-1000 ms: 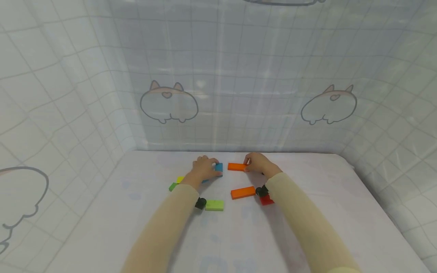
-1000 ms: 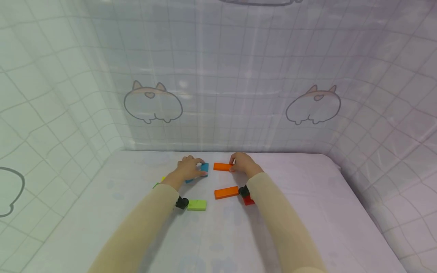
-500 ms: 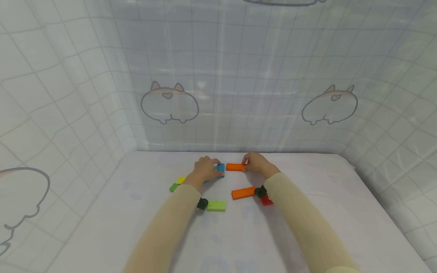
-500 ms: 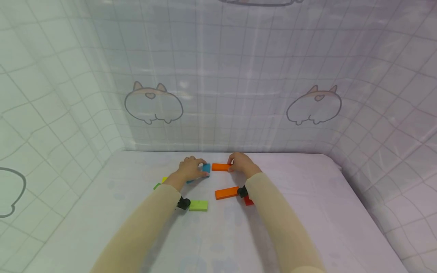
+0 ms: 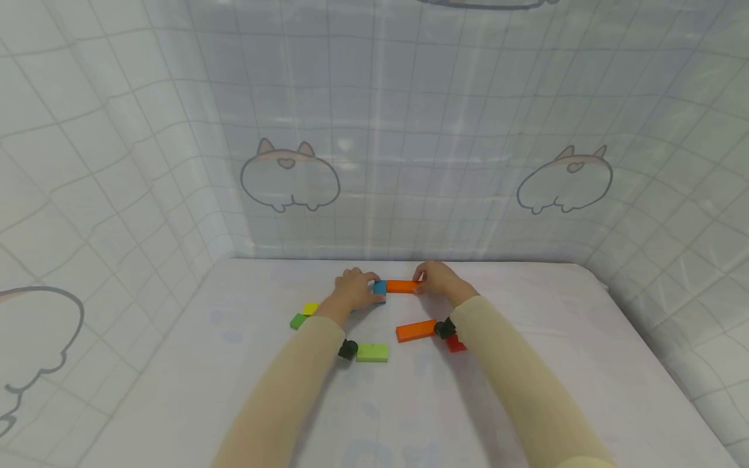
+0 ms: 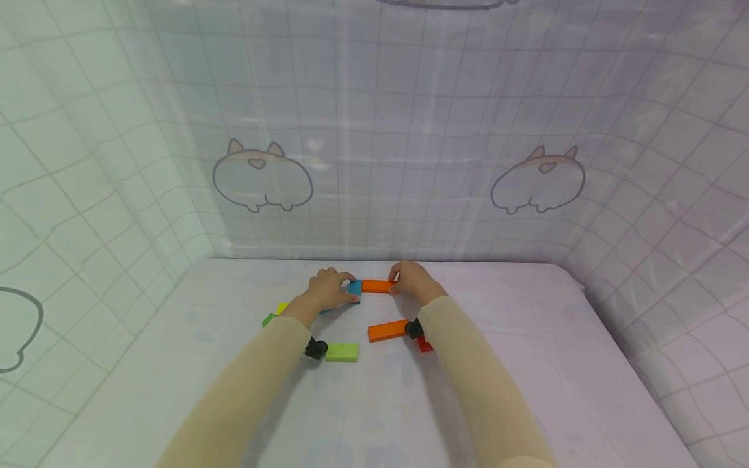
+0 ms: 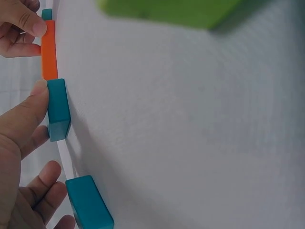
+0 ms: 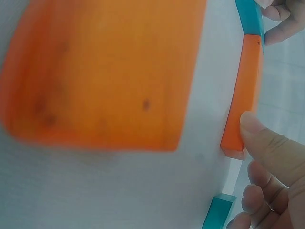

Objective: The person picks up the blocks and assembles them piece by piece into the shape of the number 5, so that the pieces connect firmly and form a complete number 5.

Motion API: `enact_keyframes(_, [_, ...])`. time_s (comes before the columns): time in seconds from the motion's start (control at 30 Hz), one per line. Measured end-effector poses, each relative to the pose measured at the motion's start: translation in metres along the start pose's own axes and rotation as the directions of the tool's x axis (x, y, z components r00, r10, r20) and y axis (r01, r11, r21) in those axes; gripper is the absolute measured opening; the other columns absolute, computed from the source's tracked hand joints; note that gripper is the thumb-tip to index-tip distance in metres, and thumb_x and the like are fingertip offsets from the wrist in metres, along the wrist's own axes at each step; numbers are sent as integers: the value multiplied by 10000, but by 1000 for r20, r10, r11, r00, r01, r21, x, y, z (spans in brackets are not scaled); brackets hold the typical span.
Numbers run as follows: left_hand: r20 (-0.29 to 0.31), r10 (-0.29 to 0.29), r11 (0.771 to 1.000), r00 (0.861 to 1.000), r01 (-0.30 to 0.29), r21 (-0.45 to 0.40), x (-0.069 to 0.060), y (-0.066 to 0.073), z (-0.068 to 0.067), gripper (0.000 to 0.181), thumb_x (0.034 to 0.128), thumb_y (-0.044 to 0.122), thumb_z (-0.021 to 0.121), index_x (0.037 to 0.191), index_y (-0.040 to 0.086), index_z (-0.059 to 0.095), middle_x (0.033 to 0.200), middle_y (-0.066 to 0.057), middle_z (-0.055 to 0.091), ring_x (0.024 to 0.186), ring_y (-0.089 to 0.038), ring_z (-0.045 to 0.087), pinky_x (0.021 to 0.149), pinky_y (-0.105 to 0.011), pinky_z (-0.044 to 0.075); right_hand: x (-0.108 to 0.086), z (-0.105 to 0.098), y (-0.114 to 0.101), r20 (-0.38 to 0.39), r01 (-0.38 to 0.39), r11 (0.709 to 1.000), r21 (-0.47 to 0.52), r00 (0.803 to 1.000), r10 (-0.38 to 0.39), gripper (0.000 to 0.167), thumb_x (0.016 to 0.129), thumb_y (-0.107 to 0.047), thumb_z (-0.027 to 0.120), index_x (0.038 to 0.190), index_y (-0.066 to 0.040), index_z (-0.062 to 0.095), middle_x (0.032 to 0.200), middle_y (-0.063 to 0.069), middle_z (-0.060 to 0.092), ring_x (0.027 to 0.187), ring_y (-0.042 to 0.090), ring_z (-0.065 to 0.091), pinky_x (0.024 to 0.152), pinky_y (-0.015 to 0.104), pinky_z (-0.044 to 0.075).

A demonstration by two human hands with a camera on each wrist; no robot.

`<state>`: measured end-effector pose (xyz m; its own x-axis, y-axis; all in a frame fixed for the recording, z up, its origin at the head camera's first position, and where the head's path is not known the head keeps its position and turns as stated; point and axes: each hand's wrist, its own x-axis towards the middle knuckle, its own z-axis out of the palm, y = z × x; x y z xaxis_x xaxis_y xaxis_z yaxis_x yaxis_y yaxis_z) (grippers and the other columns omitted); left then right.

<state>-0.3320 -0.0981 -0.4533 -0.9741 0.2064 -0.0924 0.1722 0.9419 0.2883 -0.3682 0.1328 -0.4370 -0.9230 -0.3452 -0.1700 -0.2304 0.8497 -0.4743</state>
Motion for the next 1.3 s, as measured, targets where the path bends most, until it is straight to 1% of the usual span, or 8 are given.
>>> enact_keyframes(0.3, [-7,7,1000,1000,-7,12,1,0,0,553,891,506,721,1371,251,618,1300,-146,536,1166,-327,447,1012,-512,368,-1,-2,-1,4,-5,1000,-6,1000,6,165,882,-165,787,1040,-138,746,1055,74,631,932,246,567,856,369,493])
enact_keyframes(0.5, [-5,4,1000,1000,-4,21,2,1,0,559,891,510,719,1373,247,615,1294,-125,547,1160,-313,451,1022,-505,363,2,-1,-1,0,-13,1000,-25,1000,13,177,882,-176,789,1052,-142,751,1052,74,632,935,245,563,871,372,488])
enact_keyframes(0.7, [2,-4,1000,1000,4,22,2,1,0,557,890,504,723,1371,244,616,1297,-126,550,1165,-314,453,1031,-504,362,1,-1,-3,-2,-25,1000,-18,1000,25,180,888,-170,781,1062,-134,749,1060,81,627,957,252,553,897,373,481])
enact_keyframes(0.9, [13,-13,1000,1000,12,22,3,1,1,560,891,499,726,1373,237,615,1302,-132,554,1175,-321,454,1040,-510,358,-1,0,-2,5,-6,1000,-10,1000,6,192,889,-165,780,1074,-127,743,1076,89,627,960,254,555,898,382,484])
enact_keyframes(1.0, [18,-17,1000,1000,17,20,4,1,2,564,891,503,723,1376,239,613,1304,-133,555,1177,-320,455,1040,-509,359,0,0,1,8,-6,1000,-13,1000,6,234,892,-186,778,1116,-137,731,1101,93,623,962,254,562,887,384,490])
enact_keyframes(1.17, [23,-24,1000,999,24,19,6,0,2,572,883,512,728,1378,249,610,1306,-130,556,1179,-321,458,1034,-505,363,-2,-11,4,-29,29,999,-16,999,-29,304,952,-244,705,1219,-100,689,1125,120,617,944,259,567,848,394,496])
enact_keyframes(1.23, [22,-23,1000,1000,22,22,5,1,1,575,885,515,725,1380,247,608,1305,-131,557,1181,-322,461,1031,-504,365,-4,-18,7,-54,46,999,-5,997,-46,299,977,-251,671,1218,-75,687,1118,127,621,932,258,568,834,393,497])
enact_keyframes(1.3, [22,-21,999,1000,20,25,2,2,0,574,892,512,718,1386,243,603,1308,-133,557,1188,-321,463,1035,-501,364,-5,-23,11,-72,44,999,11,997,-43,278,982,-257,666,1189,-74,694,1098,119,626,920,252,567,815,385,501])
